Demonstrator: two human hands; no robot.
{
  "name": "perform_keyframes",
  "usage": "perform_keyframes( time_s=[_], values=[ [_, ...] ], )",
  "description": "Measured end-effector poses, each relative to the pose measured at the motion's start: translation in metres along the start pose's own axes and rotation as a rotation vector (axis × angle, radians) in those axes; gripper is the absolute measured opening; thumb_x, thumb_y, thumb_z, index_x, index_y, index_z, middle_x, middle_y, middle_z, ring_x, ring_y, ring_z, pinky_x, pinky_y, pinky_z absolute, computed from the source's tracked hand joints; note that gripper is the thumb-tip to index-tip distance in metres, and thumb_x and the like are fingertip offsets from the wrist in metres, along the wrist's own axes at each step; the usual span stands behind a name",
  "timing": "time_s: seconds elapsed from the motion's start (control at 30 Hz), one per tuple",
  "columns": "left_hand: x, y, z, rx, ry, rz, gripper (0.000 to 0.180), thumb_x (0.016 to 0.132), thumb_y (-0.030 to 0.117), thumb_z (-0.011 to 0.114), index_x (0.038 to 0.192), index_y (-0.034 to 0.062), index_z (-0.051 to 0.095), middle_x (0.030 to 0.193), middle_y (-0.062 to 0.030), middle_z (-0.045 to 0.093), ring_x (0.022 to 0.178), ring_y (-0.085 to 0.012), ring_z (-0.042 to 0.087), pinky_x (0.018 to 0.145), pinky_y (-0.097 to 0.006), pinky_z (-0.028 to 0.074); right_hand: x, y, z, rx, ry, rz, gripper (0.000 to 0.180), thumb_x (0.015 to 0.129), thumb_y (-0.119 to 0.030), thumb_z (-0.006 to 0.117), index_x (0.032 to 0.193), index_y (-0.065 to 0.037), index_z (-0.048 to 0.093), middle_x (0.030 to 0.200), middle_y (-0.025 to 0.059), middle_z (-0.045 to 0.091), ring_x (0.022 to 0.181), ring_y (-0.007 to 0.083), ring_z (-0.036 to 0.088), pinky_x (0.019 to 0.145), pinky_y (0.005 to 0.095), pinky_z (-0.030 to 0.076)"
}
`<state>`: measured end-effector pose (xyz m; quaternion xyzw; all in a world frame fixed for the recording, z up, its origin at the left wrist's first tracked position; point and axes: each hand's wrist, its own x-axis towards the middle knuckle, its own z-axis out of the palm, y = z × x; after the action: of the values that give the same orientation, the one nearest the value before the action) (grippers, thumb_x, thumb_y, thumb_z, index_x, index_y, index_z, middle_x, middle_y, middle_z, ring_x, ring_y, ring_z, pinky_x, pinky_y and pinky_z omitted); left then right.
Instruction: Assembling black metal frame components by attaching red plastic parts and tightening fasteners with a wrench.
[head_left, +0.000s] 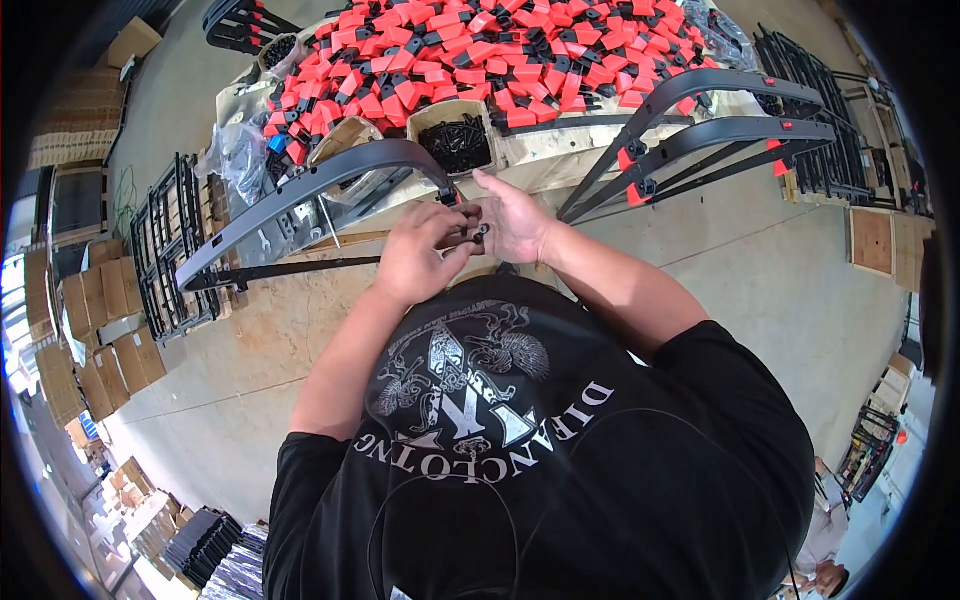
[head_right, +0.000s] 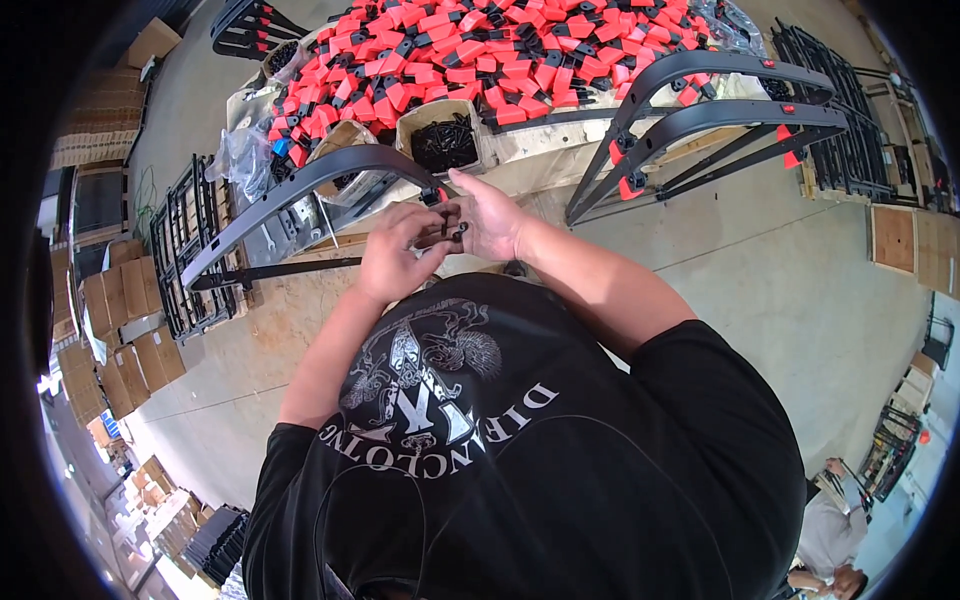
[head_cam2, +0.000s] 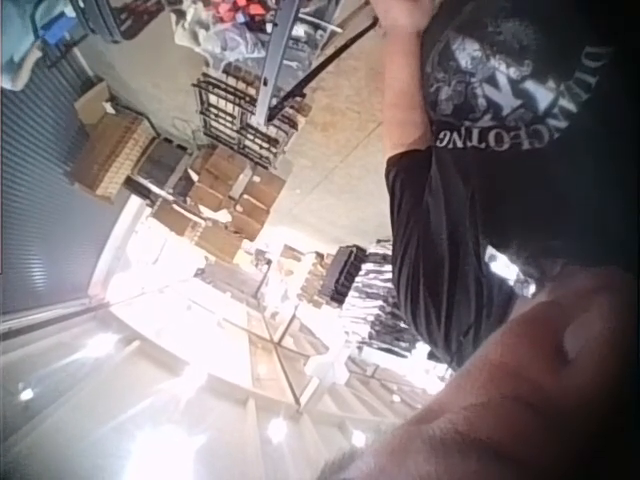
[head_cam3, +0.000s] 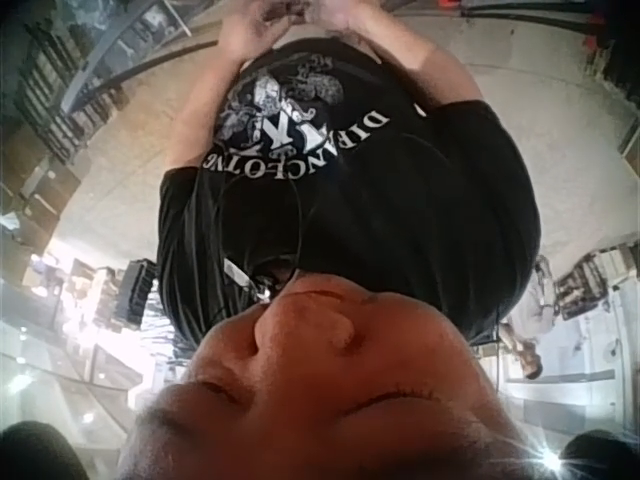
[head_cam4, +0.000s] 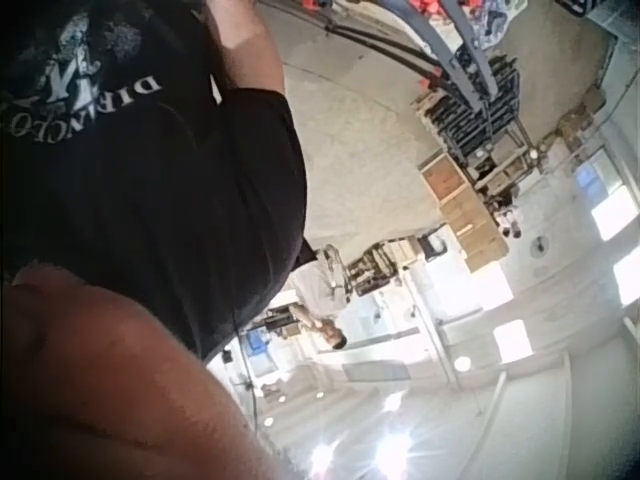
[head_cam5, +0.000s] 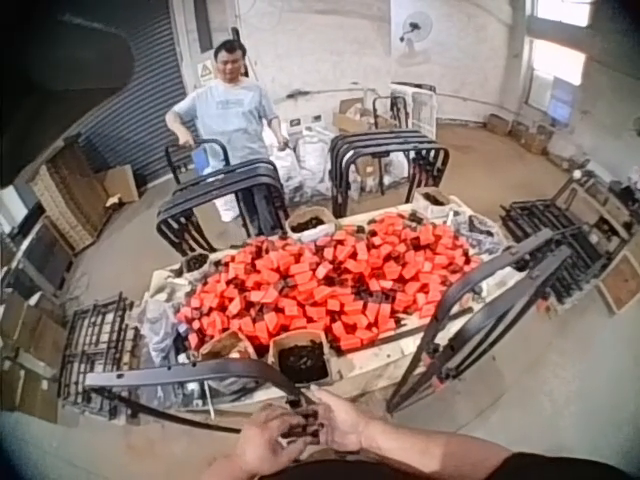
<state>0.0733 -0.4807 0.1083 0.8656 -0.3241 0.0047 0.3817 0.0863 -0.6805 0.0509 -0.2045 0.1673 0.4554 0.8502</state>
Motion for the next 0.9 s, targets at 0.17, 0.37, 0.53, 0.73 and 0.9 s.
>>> perform_keyframes(
  time_s=[0.17,0.37,0.53,0.73,0.9],
  values=[
    [-0.007,-0.001,0.005,0.111,-0.083,-0.018,0.028,0.075,0.017,0.081,0.099,0.006,0.072,0.104,-0.0115,0.067,0.102,-0.0347,0.062,0.091,-0.045,0.051,0.0,0.008,0.021,-0.078,0.058,-0.022,0.079,0.098,-0.07,0.043,0.13,0.001,0.058,0.116,0.012,0.067,0.106,0.0256,0.061,0.097,0.0408,0.044],
    [-0.011,0.001,0.008,0.044,-0.015,-0.053,0.022,0.076,0.015,0.079,0.095,0.0059,0.072,0.1,-0.0106,0.067,0.098,-0.0324,0.062,0.089,-0.042,0.051,0.0,0.015,0.013,-0.117,0.082,-0.095,0.059,0.1,-0.06,0.05,0.119,-0.006,0.064,0.1,0.0063,0.067,0.091,0.0205,0.062,0.083,0.0363,0.048],
    [-0.033,-0.042,0.033,-0.494,0.167,-0.712,0.013,0.096,0.014,0.068,0.102,0.0029,0.064,0.084,-0.001,0.062,0.067,-0.0094,0.055,0.063,-0.025,0.046,0.01,0.012,-0.012,-0.542,0.496,-0.19,0.03,0.097,-0.038,0.067,0.098,-0.008,0.07,0.078,0.0002,0.062,0.067,0.0158,0.057,0.063,0.033,0.046],
    [-0.017,-0.073,0.04,-0.996,0.165,-1.069,0.018,0.103,0.022,0.054,0.097,0.0067,0.061,0.081,-0.0011,0.059,0.067,-0.0113,0.05,0.06,-0.027,0.041,0.02,0.002,0.002,-1.455,0.64,-0.522,0.036,0.091,-0.032,0.069,0.106,0.001,0.07,0.093,0.0186,0.073,0.088,0.036,0.07,0.08,0.0453,0.054],
    [-0.005,-0.081,0.049,-1.08,0.132,-1.099,0.024,0.106,0.026,0.047,0.093,0.0089,0.058,0.078,-0.0007,0.055,0.065,-0.0119,0.048,0.059,-0.028,0.039,0.025,0.003,0.019,-1.732,0.63,-0.595,0.025,0.094,-0.023,0.061,0.103,0.0,0.061,0.098,0.0239,0.071,0.095,0.0437,0.068,0.083,0.0532,0.053]
  ],
)
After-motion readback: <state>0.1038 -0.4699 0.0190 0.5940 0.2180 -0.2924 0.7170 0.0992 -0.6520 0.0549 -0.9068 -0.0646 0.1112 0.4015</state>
